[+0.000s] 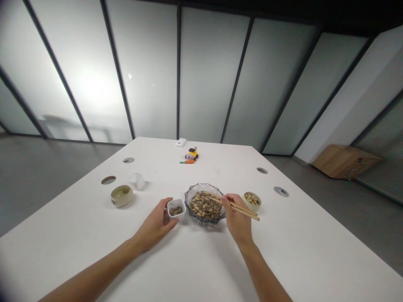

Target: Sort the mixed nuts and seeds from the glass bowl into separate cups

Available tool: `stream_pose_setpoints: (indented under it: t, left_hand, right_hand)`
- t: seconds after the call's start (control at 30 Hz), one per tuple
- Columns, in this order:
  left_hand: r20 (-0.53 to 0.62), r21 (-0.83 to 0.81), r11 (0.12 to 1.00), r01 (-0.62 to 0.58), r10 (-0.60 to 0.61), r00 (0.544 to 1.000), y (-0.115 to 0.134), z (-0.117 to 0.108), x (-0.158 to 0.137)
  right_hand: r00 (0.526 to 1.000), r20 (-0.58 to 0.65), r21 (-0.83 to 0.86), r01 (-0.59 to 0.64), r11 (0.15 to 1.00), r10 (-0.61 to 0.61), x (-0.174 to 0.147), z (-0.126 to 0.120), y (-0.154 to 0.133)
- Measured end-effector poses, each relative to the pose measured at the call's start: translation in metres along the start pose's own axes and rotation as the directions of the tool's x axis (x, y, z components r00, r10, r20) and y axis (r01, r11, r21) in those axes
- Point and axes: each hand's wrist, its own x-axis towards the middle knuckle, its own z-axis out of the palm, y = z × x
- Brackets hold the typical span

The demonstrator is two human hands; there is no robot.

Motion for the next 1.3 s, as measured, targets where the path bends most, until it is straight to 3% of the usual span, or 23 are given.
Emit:
stream_pose_setpoints:
  t: [0.47, 0.8, 0.93, 1.07, 1.2, 1.3]
  left_hand:
    - [0.008, 0.012, 1.000, 0.003, -0.003, 1.000, 0.003, -0.002, -0.001]
    - [0.033, 0.028, 1.000, -0.006, 0.005, 0.999, 0.000, -0.002, 0.000]
    - [0.037, 0.030, 0.999, 0.011, -0.012, 0.999, 0.003, -0.003, 0.000]
    - [0.041, 0.035, 0.999, 0.034, -0.035, 0.999, 0.003, -0.002, -0.001]
    - [0.039, 0.034, 0.999, 0.041, -0.042, 0.998, 0.002, -0.001, -0.001]
    - [0.039, 0.035, 0.999, 0.033, -0.035, 0.999, 0.002, -0.002, -0.002]
  right_hand:
    - [0.999, 0.033, -0.017, 0.008, 1.000, -0.007, 0.001, 0.006, 0.004]
    - [0.999, -0.028, 0.009, 0.027, 1.000, -0.027, 0.001, 0.002, 0.005]
    - [0.998, -0.036, 0.160, -0.053, 0.986, 0.060, -0.005, 0.001, -0.003]
    - [0.994, 0.023, 0.385, -0.105, 0.917, 0.104, -0.014, 0.004, -0.022]
    - [0.991, 0.128, 0.371, -0.083, 0.925, 0.037, -0.021, 0.003, -0.039]
    - [0.996, 0.088, 0.291, 0.006, 0.957, -0.033, -0.018, -0.005, -0.039]
